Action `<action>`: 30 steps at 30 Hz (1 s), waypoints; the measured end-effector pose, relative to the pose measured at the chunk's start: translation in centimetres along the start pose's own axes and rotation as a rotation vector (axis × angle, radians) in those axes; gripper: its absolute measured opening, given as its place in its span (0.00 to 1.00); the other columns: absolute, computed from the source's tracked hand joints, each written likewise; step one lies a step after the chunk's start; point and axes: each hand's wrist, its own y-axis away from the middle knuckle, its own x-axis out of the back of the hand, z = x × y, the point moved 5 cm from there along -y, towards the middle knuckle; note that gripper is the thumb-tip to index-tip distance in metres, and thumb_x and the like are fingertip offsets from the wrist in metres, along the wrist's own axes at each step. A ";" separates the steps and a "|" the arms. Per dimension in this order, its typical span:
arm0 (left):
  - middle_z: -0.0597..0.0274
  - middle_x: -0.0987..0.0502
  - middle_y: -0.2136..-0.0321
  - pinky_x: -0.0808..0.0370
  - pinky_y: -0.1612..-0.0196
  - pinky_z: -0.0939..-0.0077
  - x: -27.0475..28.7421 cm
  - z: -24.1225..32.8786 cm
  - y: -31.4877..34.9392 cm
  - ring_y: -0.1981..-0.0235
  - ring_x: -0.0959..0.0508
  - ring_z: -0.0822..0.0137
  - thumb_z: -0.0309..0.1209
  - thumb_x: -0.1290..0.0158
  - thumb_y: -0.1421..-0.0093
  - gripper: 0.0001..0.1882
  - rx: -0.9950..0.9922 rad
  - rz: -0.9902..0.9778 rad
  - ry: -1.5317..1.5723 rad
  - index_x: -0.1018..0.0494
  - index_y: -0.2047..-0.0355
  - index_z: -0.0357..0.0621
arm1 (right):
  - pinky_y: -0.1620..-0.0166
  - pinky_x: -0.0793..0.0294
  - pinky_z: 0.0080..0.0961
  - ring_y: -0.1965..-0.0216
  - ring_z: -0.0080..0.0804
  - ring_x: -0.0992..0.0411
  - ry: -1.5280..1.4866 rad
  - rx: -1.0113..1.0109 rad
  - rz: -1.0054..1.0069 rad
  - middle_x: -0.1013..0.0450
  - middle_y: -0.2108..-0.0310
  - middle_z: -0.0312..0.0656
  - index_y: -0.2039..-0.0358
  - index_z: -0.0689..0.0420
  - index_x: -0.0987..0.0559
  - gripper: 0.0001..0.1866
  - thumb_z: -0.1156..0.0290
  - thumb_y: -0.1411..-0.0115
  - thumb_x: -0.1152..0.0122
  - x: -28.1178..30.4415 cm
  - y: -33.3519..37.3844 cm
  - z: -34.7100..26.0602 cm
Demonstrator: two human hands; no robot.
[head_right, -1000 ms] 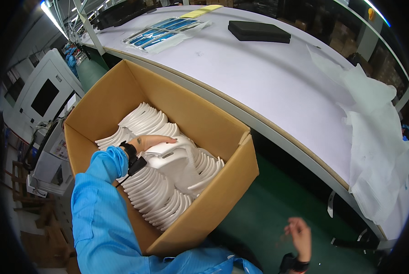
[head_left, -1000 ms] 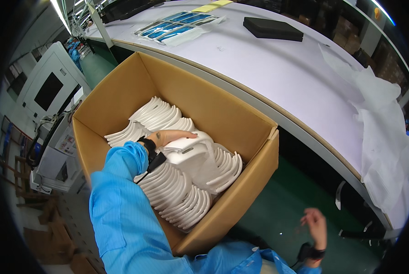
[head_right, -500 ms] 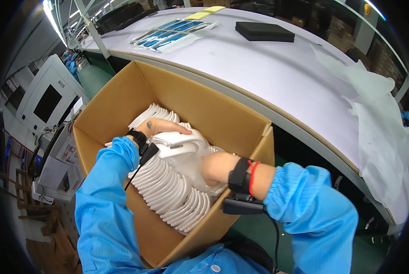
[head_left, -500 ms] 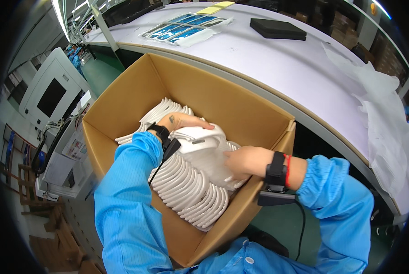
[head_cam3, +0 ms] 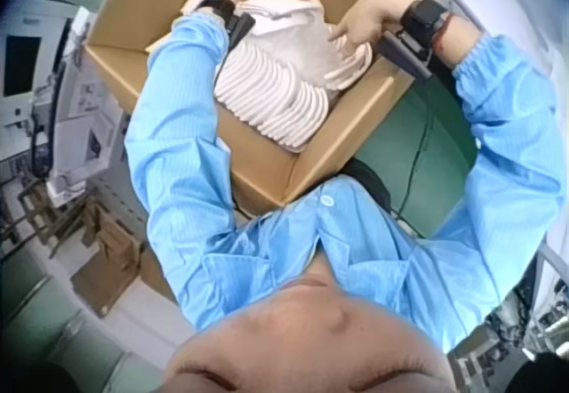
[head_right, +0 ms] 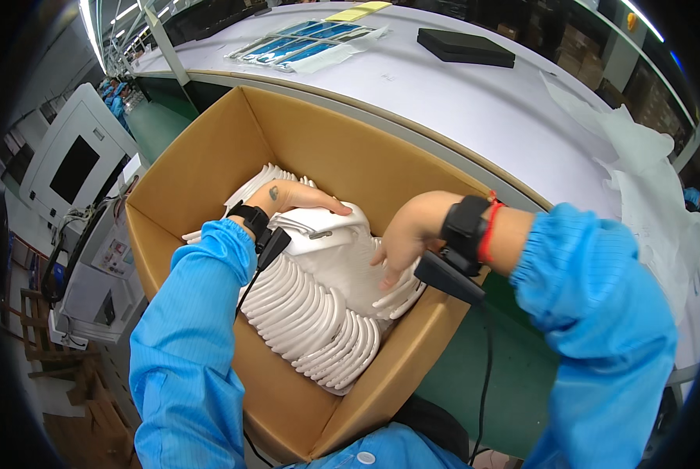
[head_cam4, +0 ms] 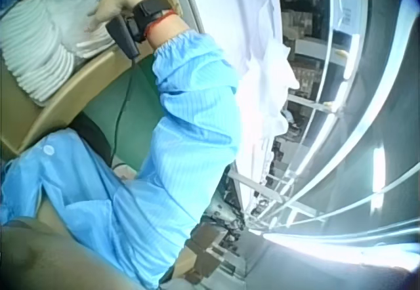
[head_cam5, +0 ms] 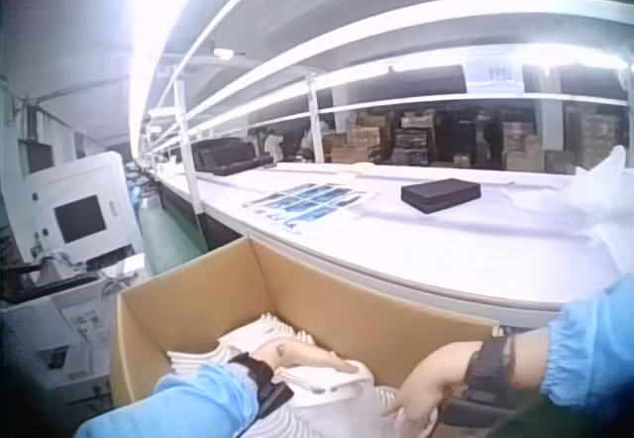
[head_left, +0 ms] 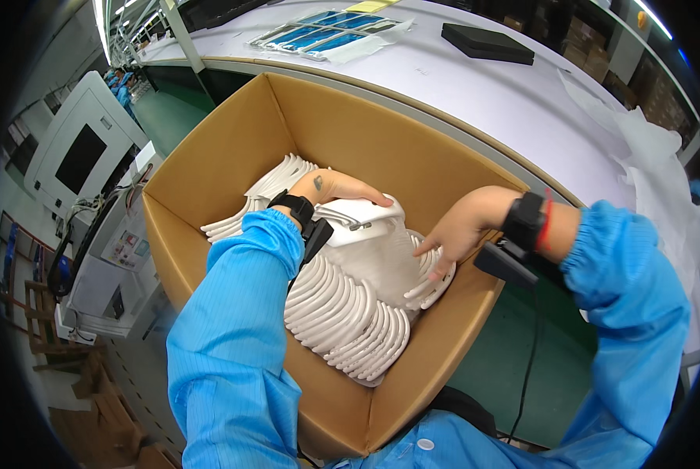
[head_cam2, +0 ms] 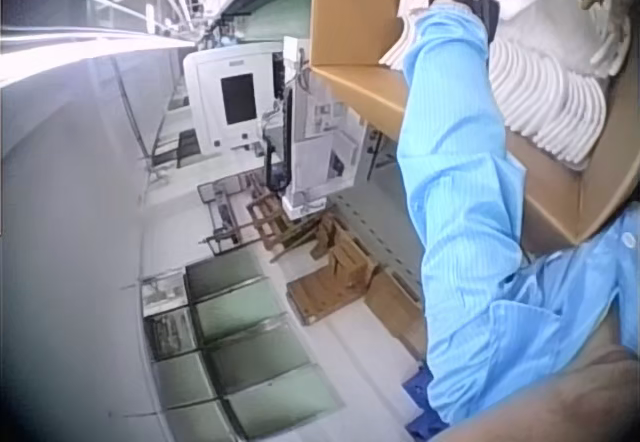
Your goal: Arranging and counting white curved plastic components into a cardboard box.
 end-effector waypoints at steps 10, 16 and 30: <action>0.56 0.22 0.62 0.30 0.63 0.80 0.1 -1.5 0.2 0.63 0.23 0.69 0.45 0.39 0.51 0.25 -0.028 0.016 0.106 0.25 0.58 0.41 | 0.40 0.42 0.41 0.38 0.53 0.47 -0.361 0.023 0.079 0.53 0.35 0.54 0.36 0.57 0.47 0.40 0.43 0.40 0.54 2.1 -5.3 -0.6; 0.54 0.26 0.54 0.34 0.53 0.80 0.3 -2.5 0.6 0.55 0.27 0.68 0.45 0.41 0.49 0.27 0.033 -0.034 0.110 0.27 0.53 0.41 | 0.39 0.45 0.36 0.36 0.43 0.48 -0.425 -0.098 0.008 0.49 0.36 0.53 0.38 0.63 0.45 0.36 0.48 0.36 0.57 1.0 -6.3 2.7; 0.54 0.29 0.48 0.38 0.47 0.82 2.1 -3.3 1.4 0.49 0.30 0.67 0.49 0.46 0.45 0.28 0.170 0.022 0.255 0.28 0.50 0.42 | 0.52 0.31 0.39 0.53 0.43 0.29 -0.280 -0.246 0.003 0.32 0.48 0.55 0.46 0.65 0.33 0.37 0.45 0.43 0.48 1.0 -5.1 3.8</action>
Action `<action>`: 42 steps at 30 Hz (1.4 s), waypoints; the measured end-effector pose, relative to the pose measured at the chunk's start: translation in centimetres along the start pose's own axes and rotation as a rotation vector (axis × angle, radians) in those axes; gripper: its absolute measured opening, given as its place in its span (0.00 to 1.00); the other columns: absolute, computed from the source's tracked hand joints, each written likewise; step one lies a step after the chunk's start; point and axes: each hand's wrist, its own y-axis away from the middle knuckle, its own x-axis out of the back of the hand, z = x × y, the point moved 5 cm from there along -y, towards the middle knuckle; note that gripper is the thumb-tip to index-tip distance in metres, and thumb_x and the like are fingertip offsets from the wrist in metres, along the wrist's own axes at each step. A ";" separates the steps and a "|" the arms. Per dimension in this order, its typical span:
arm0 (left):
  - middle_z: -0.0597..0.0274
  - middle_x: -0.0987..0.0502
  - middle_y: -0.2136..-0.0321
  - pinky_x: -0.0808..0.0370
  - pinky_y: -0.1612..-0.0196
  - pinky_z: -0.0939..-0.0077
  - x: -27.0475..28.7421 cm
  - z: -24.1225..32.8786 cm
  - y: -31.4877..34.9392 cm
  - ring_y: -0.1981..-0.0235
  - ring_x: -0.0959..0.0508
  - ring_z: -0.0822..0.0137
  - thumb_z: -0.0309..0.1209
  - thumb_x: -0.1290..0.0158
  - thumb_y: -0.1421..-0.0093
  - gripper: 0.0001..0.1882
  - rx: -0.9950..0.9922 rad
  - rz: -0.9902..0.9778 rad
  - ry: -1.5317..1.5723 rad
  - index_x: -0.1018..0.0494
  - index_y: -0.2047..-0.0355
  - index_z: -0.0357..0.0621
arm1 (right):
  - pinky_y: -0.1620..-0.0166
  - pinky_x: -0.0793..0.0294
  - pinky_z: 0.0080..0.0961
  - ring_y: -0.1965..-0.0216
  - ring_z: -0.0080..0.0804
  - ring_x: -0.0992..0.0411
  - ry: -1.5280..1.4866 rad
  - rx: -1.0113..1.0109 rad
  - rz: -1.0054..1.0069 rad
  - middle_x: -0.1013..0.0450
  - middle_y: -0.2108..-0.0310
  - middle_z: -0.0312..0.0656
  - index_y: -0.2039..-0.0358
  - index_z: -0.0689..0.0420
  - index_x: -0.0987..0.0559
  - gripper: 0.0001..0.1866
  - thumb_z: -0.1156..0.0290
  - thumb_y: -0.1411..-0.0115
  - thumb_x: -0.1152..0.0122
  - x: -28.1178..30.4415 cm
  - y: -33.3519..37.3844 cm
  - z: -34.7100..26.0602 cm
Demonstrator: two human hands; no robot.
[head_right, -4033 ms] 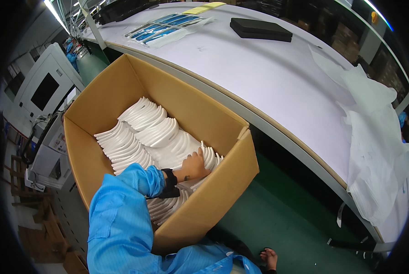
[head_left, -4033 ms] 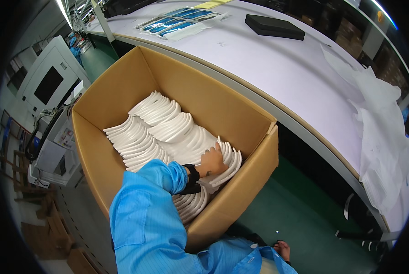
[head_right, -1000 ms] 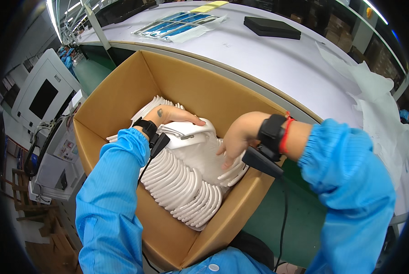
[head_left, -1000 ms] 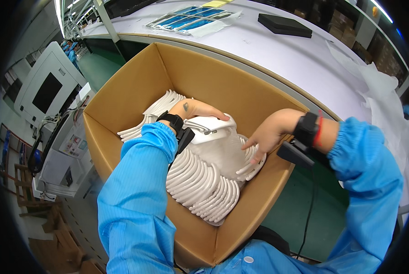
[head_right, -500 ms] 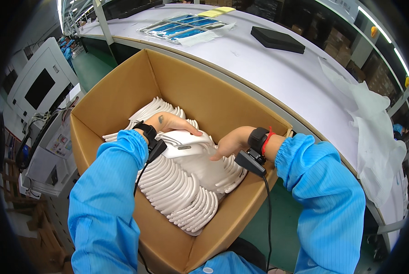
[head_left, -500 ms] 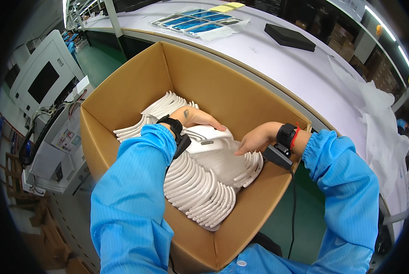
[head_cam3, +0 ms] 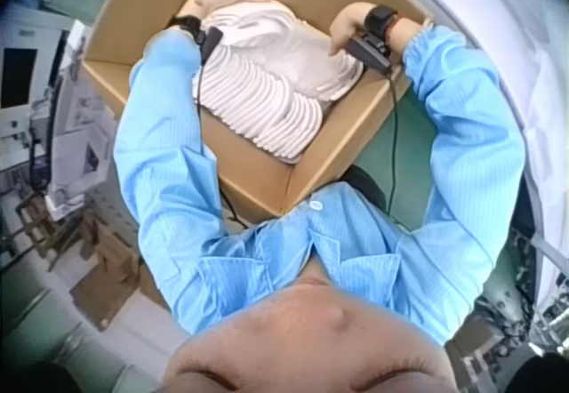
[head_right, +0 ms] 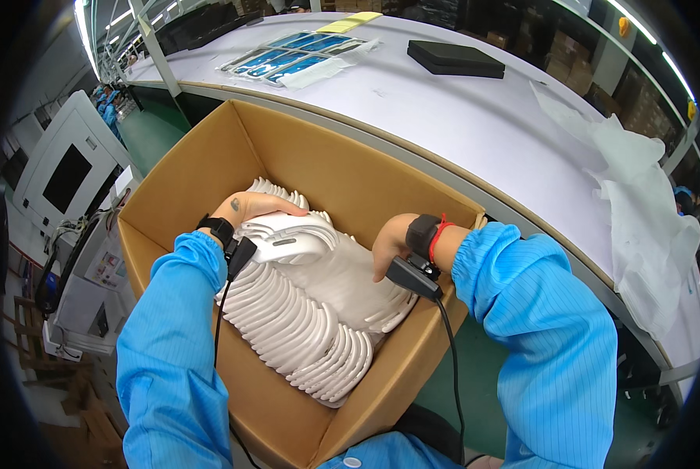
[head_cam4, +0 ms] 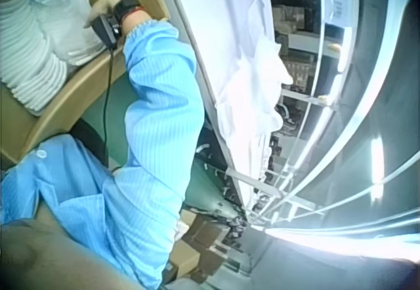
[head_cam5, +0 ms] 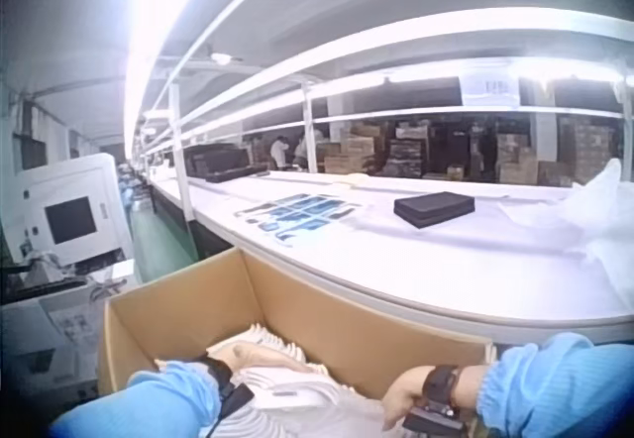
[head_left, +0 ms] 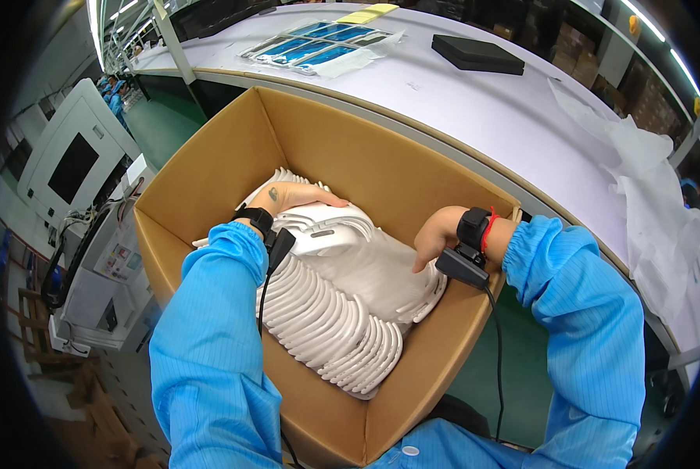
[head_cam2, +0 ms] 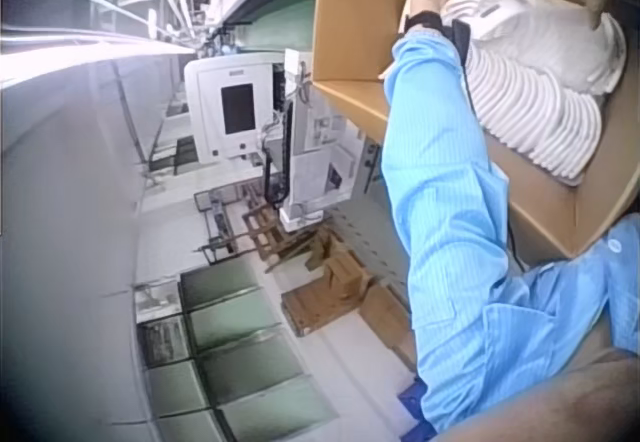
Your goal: Arranging and counting white curved plastic components into a cardboard box.
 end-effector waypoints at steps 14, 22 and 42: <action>0.36 0.29 0.56 0.28 0.57 0.58 -6.6 -4.1 -9.6 0.61 0.25 0.43 0.50 0.50 0.45 0.40 -0.433 0.613 -0.818 0.47 0.40 0.38 | 0.61 0.29 0.41 0.64 0.50 0.27 0.201 0.281 0.883 0.25 0.68 0.53 0.55 0.62 0.27 0.22 0.56 0.40 0.49 -2.4 19.6 0.2; 0.44 0.30 0.61 0.25 0.65 0.60 -10.1 -5.6 -13.3 0.65 0.24 0.50 0.49 0.45 0.49 0.45 -0.327 0.887 -0.947 0.50 0.39 0.35 | 0.58 0.28 0.34 0.62 0.46 0.28 -0.052 0.686 0.973 0.27 0.63 0.48 0.46 0.59 0.33 0.28 0.61 0.44 0.41 -15.0 27.4 8.4; 0.51 0.55 0.34 0.67 0.38 0.38 -4.5 -7.7 -19.8 0.33 0.59 0.52 0.54 0.70 0.36 0.32 -0.156 0.876 -0.784 0.50 0.36 0.53 | 0.51 0.30 0.32 0.54 0.47 0.28 -1.187 -0.002 0.739 0.26 0.56 0.51 0.51 0.59 0.26 0.24 0.55 0.42 0.45 -52.2 -4.0 29.6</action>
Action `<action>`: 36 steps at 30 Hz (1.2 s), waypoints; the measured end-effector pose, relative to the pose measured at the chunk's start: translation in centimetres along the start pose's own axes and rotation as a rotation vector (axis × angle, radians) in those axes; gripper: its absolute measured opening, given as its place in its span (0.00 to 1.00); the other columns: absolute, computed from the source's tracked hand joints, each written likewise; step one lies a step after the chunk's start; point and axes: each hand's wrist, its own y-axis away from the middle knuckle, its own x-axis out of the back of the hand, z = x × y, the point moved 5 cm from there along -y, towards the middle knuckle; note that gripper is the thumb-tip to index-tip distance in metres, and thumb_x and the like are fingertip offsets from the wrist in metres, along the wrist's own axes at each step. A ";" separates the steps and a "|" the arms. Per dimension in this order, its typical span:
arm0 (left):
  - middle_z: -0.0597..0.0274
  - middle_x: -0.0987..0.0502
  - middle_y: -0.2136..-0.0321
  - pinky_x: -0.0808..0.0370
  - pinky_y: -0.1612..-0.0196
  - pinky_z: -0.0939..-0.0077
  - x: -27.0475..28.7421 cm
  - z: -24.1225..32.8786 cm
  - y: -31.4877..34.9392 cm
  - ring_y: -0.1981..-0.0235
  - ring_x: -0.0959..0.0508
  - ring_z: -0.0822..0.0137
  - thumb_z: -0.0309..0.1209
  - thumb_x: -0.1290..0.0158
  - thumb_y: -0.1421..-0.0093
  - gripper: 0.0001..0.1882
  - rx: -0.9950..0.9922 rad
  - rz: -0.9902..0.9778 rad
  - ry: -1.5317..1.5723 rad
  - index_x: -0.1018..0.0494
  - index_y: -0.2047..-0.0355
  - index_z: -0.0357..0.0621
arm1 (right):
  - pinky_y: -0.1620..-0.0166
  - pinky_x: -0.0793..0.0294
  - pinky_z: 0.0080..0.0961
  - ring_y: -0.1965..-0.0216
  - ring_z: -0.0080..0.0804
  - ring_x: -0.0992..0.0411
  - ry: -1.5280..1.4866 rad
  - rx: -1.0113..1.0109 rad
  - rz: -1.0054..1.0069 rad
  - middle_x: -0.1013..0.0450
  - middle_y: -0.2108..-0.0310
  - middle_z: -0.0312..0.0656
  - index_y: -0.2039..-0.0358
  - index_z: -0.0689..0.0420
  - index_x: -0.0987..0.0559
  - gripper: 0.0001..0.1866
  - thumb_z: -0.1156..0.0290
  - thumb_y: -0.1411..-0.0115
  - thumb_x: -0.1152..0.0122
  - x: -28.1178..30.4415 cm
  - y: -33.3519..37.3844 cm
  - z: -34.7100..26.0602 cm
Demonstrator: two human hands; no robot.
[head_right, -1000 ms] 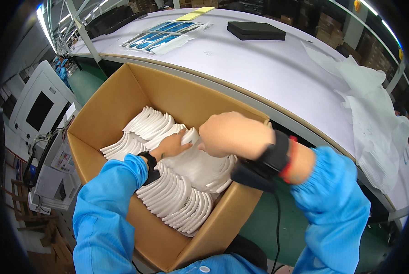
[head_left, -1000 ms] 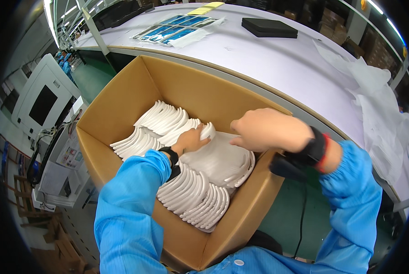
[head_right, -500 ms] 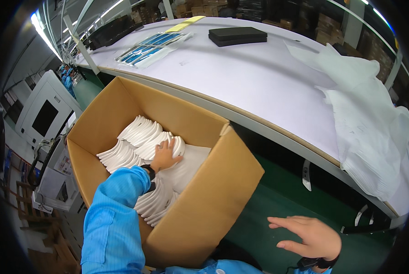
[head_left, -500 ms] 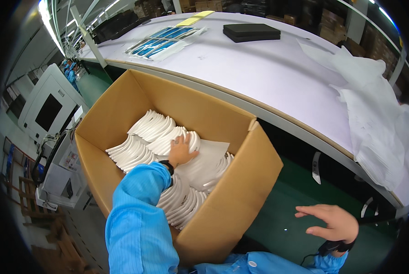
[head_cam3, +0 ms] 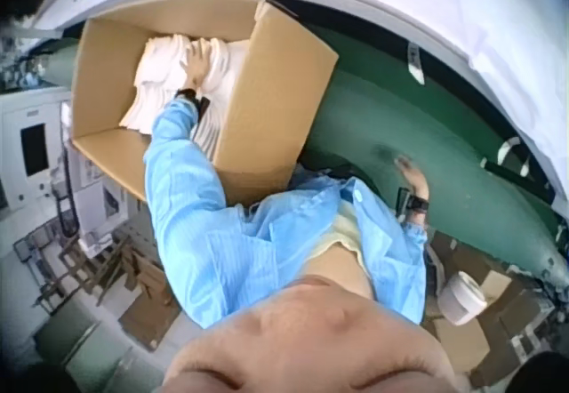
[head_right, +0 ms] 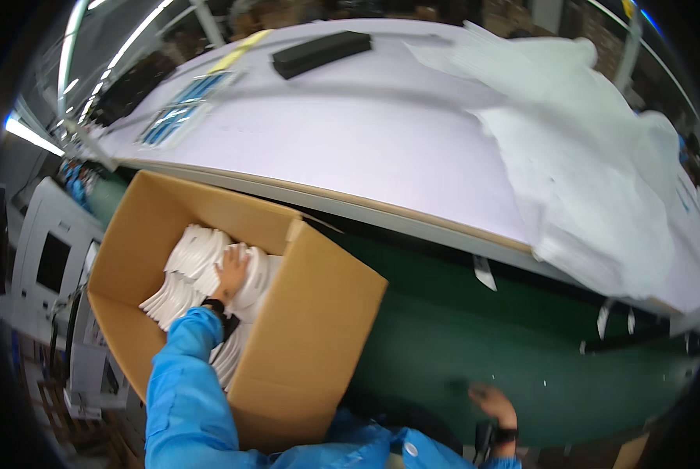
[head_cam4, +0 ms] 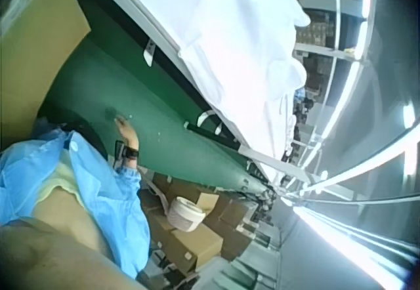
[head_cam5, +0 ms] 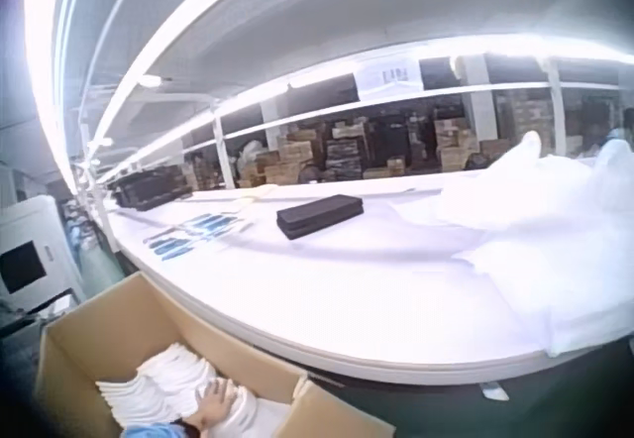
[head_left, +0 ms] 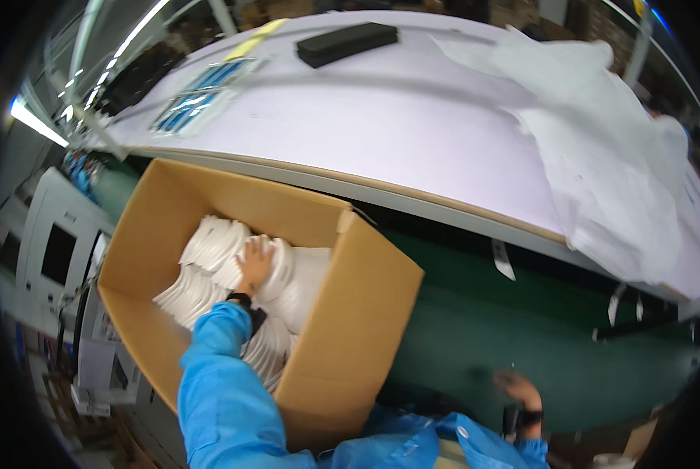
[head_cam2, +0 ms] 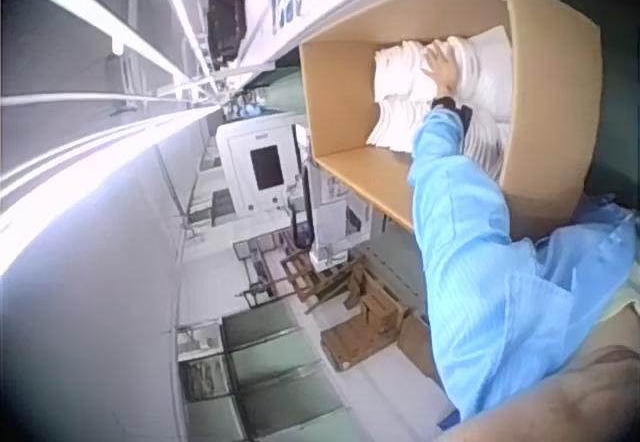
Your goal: Arranging and counting white curved plastic components into a cardboard box.
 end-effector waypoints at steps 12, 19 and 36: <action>0.43 0.41 0.41 0.55 0.39 0.38 1.4 -1.3 2.3 0.38 0.45 0.46 0.48 0.67 0.35 0.31 0.030 0.147 -0.130 0.43 0.41 0.35 | 0.43 0.38 0.42 0.48 0.57 0.37 0.331 0.022 0.673 0.31 0.55 0.59 0.52 0.61 0.28 0.24 0.64 0.49 0.39 8.9 -27.6 -7.9; 0.48 0.49 0.36 0.64 0.37 0.44 3.2 1.3 3.5 0.34 0.55 0.51 0.53 0.64 0.37 0.37 0.040 -0.046 0.086 0.51 0.38 0.35 | 0.52 0.29 0.34 0.57 0.49 0.26 0.113 0.113 0.721 0.25 0.60 0.53 0.59 0.58 0.21 0.16 0.69 0.50 0.39 9.0 -31.1 -4.1; 0.42 0.29 0.66 0.30 0.59 0.54 2.2 1.8 8.8 0.65 0.27 0.45 0.34 0.55 0.40 0.15 -0.083 0.317 0.253 0.28 0.67 0.32 | 0.62 0.29 0.18 0.66 0.22 0.29 -0.687 0.073 0.613 0.26 0.64 0.38 0.57 0.66 0.24 0.12 0.75 0.38 0.51 5.5 -14.9 0.5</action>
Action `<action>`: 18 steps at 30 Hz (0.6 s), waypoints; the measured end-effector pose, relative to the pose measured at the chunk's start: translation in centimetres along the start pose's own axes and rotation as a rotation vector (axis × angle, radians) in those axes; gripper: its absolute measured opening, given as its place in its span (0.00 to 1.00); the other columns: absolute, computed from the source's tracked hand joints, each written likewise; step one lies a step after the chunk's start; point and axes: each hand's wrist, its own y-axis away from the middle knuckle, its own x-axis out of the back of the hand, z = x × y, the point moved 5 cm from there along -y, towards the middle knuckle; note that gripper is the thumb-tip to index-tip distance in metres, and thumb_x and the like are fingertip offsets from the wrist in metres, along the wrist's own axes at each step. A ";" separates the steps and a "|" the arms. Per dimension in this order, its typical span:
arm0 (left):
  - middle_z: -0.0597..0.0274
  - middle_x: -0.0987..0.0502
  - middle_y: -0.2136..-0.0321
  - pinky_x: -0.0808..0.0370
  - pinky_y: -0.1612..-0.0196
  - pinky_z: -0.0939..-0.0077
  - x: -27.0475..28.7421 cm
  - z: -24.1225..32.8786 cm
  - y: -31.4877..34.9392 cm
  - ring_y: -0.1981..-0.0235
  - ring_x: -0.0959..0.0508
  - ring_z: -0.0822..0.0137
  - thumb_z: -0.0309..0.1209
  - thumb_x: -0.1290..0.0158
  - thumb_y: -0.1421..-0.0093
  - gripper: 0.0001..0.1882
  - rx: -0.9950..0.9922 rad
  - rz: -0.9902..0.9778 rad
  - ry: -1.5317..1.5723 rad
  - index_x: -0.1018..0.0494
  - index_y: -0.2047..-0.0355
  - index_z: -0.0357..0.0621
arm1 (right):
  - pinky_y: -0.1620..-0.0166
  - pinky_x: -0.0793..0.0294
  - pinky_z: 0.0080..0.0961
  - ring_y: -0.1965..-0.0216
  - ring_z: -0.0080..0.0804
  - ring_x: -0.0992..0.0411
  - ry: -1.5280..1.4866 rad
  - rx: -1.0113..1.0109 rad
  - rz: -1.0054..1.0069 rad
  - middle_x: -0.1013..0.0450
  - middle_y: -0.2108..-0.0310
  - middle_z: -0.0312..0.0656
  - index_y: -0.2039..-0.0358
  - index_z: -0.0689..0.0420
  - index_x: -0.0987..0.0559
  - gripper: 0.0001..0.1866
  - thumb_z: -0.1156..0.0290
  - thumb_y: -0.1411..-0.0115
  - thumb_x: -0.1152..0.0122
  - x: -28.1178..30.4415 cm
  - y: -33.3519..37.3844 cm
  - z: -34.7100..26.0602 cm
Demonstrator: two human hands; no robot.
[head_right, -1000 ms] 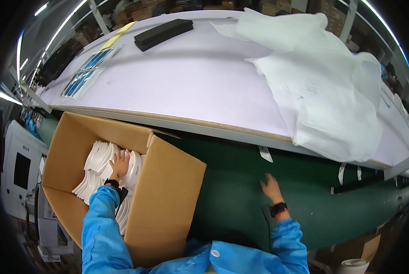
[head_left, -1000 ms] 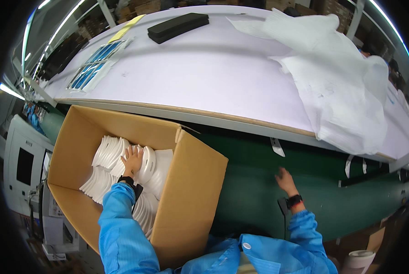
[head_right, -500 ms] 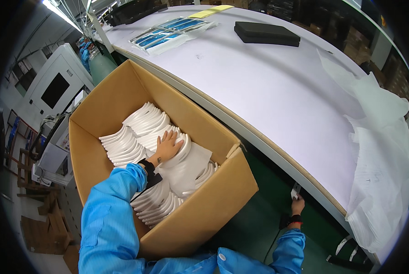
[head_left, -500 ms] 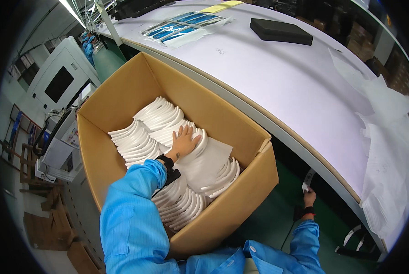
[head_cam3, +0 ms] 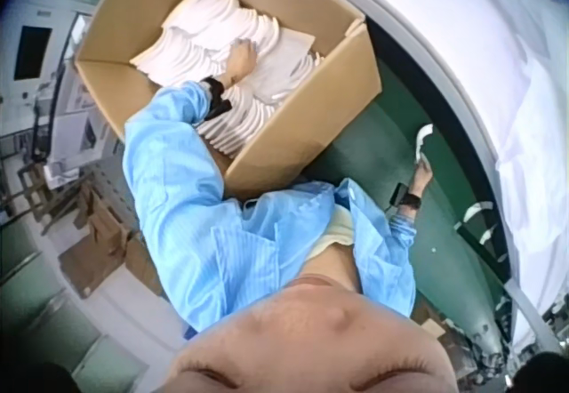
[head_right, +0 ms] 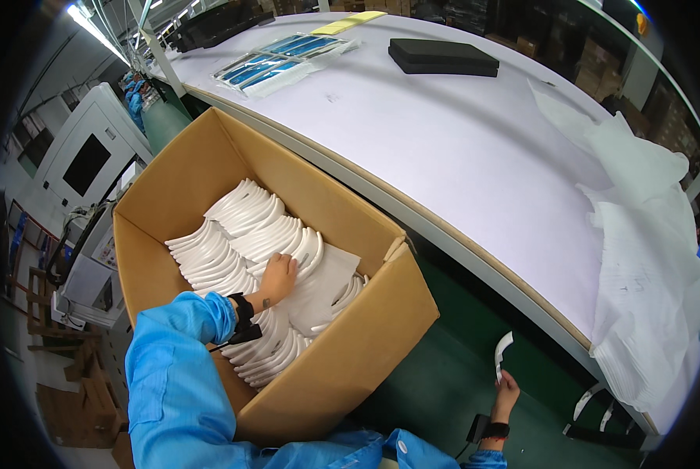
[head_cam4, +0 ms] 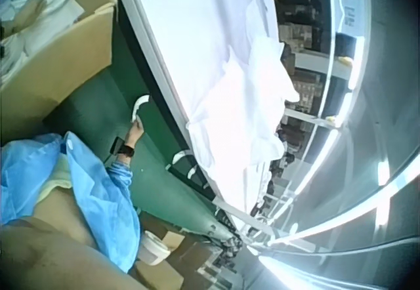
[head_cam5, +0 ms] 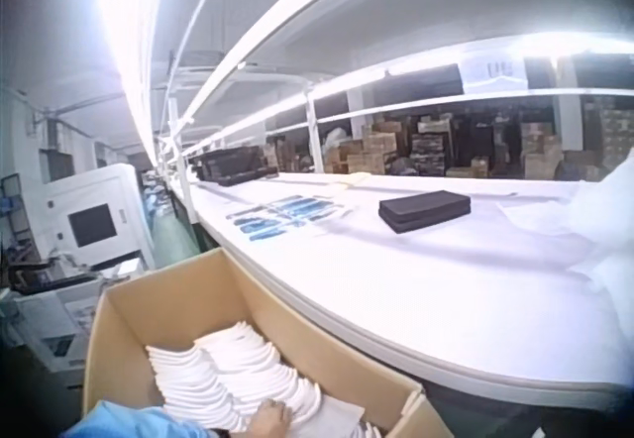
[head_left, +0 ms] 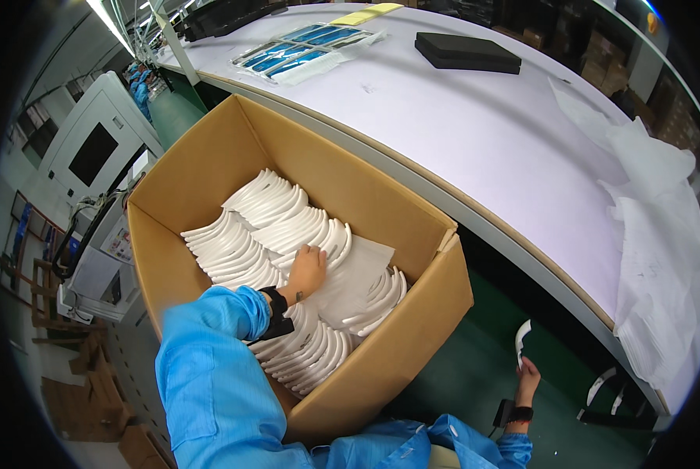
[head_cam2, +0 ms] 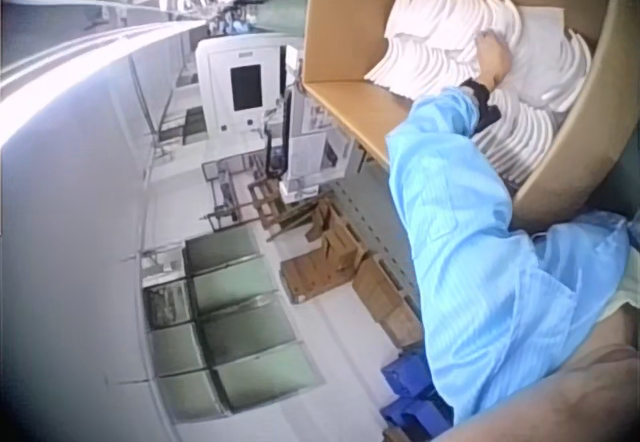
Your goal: Arranging and counting white curved plastic components into a cardboard box.
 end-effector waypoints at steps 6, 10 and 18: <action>0.44 0.36 0.47 0.43 0.43 0.50 1.2 2.2 -1.0 0.45 0.38 0.46 0.42 0.55 0.39 0.26 -0.078 -0.023 -0.151 0.38 0.47 0.36 | 0.58 0.29 0.18 0.62 0.22 0.29 -0.061 -0.069 0.074 0.27 0.61 0.37 0.57 0.64 0.24 0.11 0.75 0.38 0.50 4.0 4.4 2.1; 0.47 0.47 0.38 0.55 0.38 0.44 -1.0 0.3 -0.2 0.36 0.50 0.48 0.48 0.57 0.38 0.36 -0.061 -0.167 -0.131 0.51 0.38 0.37 | 0.59 0.30 0.17 0.63 0.22 0.29 -0.153 -0.092 0.149 0.27 0.62 0.37 0.57 0.65 0.25 0.11 0.77 0.39 0.51 4.5 6.5 2.6; 0.48 0.42 0.40 0.52 0.39 0.43 -0.6 1.1 -1.9 0.38 0.45 0.48 0.48 0.56 0.39 0.31 -0.081 -0.358 -0.243 0.42 0.41 0.42 | 0.60 0.30 0.15 0.64 0.20 0.30 -0.198 -0.082 0.171 0.27 0.63 0.36 0.57 0.64 0.24 0.11 0.77 0.39 0.51 3.6 8.8 2.4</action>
